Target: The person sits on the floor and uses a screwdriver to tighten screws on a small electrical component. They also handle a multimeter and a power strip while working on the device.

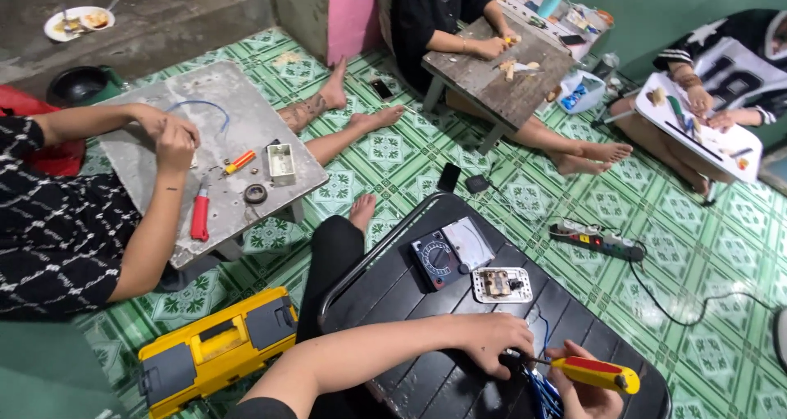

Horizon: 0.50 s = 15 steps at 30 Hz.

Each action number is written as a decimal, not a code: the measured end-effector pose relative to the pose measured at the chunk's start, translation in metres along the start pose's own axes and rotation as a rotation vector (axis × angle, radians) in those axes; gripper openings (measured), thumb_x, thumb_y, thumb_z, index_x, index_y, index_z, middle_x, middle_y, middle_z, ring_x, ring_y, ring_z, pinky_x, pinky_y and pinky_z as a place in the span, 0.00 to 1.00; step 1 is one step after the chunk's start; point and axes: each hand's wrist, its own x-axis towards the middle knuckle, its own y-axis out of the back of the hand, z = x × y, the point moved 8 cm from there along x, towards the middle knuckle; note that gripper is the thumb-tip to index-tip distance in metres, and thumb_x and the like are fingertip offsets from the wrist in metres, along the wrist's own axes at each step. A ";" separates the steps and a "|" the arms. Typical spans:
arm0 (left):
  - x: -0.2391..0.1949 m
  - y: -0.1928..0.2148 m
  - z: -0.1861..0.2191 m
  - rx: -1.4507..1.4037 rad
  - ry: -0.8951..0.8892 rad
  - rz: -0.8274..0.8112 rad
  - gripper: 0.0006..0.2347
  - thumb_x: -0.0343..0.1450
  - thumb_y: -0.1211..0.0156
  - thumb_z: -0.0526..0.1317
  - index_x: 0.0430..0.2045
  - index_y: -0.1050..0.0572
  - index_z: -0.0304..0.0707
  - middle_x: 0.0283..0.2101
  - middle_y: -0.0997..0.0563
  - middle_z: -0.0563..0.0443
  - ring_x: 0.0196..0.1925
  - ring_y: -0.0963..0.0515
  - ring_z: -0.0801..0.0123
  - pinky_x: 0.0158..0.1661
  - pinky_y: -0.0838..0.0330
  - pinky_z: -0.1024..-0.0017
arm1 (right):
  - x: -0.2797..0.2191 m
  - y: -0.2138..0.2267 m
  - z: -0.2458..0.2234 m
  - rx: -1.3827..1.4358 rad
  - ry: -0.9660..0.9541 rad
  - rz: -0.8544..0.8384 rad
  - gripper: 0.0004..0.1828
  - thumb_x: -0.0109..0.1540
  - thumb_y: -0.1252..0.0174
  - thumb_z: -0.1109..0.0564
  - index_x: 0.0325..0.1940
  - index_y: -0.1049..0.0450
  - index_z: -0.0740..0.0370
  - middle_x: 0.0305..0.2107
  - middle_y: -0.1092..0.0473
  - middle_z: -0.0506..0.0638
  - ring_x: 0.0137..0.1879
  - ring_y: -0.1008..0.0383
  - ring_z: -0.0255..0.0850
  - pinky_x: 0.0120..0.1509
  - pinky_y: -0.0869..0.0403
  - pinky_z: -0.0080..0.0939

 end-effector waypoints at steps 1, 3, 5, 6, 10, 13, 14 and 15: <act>0.000 -0.002 0.000 0.000 -0.012 -0.019 0.21 0.59 0.38 0.50 0.46 0.21 0.49 0.44 0.19 0.50 0.48 0.25 0.58 0.46 0.31 0.61 | -0.001 0.002 0.007 -0.011 -0.081 0.035 0.22 0.60 0.40 0.74 0.59 0.27 0.77 0.43 0.25 0.69 0.46 0.25 0.53 0.58 0.25 0.48; 0.000 -0.008 -0.008 0.016 -0.005 -0.001 0.22 0.59 0.39 0.52 0.46 0.22 0.46 0.45 0.19 0.49 0.48 0.25 0.56 0.47 0.32 0.59 | -0.002 -0.003 -0.006 -0.056 -0.062 0.077 0.21 0.59 0.37 0.71 0.57 0.26 0.76 0.42 0.24 0.66 0.46 0.24 0.49 0.57 0.24 0.46; 0.001 -0.009 -0.007 0.031 -0.004 0.014 0.24 0.59 0.39 0.54 0.46 0.23 0.42 0.46 0.19 0.49 0.49 0.25 0.55 0.48 0.32 0.57 | -0.003 -0.002 -0.009 -0.102 -0.042 0.126 0.20 0.58 0.34 0.69 0.55 0.25 0.75 0.41 0.23 0.64 0.45 0.22 0.45 0.56 0.23 0.43; 0.000 -0.007 -0.004 0.029 0.006 -0.007 0.23 0.60 0.40 0.52 0.47 0.22 0.45 0.46 0.19 0.50 0.49 0.25 0.57 0.47 0.31 0.59 | -0.003 -0.002 -0.007 -0.071 -0.023 0.140 0.21 0.58 0.34 0.71 0.55 0.26 0.74 0.41 0.24 0.65 0.40 0.23 0.47 0.53 0.22 0.43; -0.001 0.005 0.005 -0.014 0.007 -0.023 0.20 0.60 0.42 0.51 0.43 0.20 0.49 0.43 0.19 0.51 0.48 0.26 0.58 0.46 0.32 0.61 | -0.010 -0.013 -0.027 0.013 -0.067 0.065 0.17 0.66 0.44 0.69 0.59 0.29 0.76 0.46 0.26 0.69 0.32 0.28 0.54 0.46 0.28 0.45; 0.002 0.003 0.003 -0.006 -0.030 0.008 0.20 0.58 0.37 0.48 0.43 0.20 0.47 0.42 0.18 0.48 0.48 0.23 0.54 0.48 0.29 0.58 | 0.000 -0.003 -0.016 -0.018 0.118 0.131 0.16 0.60 0.35 0.71 0.51 0.26 0.80 0.38 0.24 0.67 0.25 0.32 0.42 0.38 0.26 0.36; -0.002 -0.001 0.008 -0.016 -0.042 0.000 0.20 0.58 0.37 0.48 0.43 0.20 0.47 0.42 0.18 0.48 0.48 0.23 0.54 0.48 0.29 0.58 | 0.006 0.005 0.009 -0.026 0.112 0.146 0.16 0.60 0.35 0.71 0.51 0.26 0.80 0.38 0.24 0.67 0.25 0.32 0.42 0.38 0.26 0.36; -0.002 0.002 0.008 -0.004 -0.047 0.042 0.20 0.56 0.36 0.47 0.42 0.20 0.48 0.40 0.19 0.48 0.47 0.23 0.54 0.49 0.30 0.58 | 0.013 0.015 0.033 -0.016 0.117 0.196 0.22 0.55 0.30 0.66 0.52 0.26 0.71 0.34 0.25 0.62 0.25 0.31 0.38 0.34 0.27 0.33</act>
